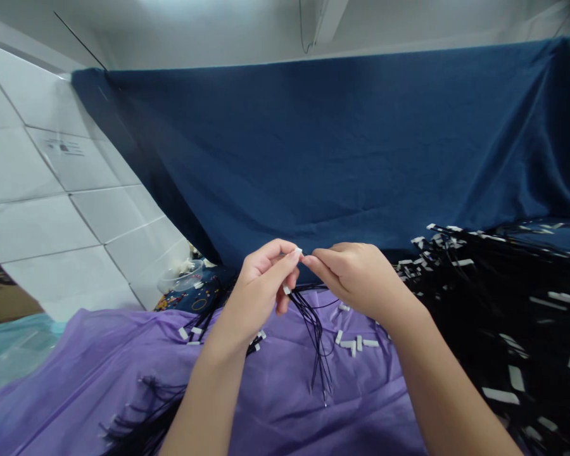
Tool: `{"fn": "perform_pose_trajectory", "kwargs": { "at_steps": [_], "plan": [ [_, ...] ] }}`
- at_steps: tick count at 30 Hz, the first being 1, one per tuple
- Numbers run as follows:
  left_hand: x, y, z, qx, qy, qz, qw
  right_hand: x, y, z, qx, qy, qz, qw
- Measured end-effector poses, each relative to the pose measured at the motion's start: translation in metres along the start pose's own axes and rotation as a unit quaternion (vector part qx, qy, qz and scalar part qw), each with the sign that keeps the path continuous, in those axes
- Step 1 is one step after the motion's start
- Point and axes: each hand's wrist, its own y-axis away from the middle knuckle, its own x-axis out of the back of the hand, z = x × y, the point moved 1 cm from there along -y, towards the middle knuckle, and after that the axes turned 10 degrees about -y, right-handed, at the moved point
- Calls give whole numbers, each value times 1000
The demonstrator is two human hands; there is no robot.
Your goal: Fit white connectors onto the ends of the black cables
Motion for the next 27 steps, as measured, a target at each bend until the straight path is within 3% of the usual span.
{"fn": "perform_pose_trajectory", "kwargs": {
  "at_steps": [16,22,27],
  "plan": [
    [-1,-1,-2,1,-5,8,1000,0,0,-4,10,-12,-3,1000],
    [-1,-2,1,23,16,-40,999,1,0,0,-23,-41,-5,999],
    [5,1,0,0,-9,-75,997,6,1,8,-63,-64,9,996]
  ]
}}
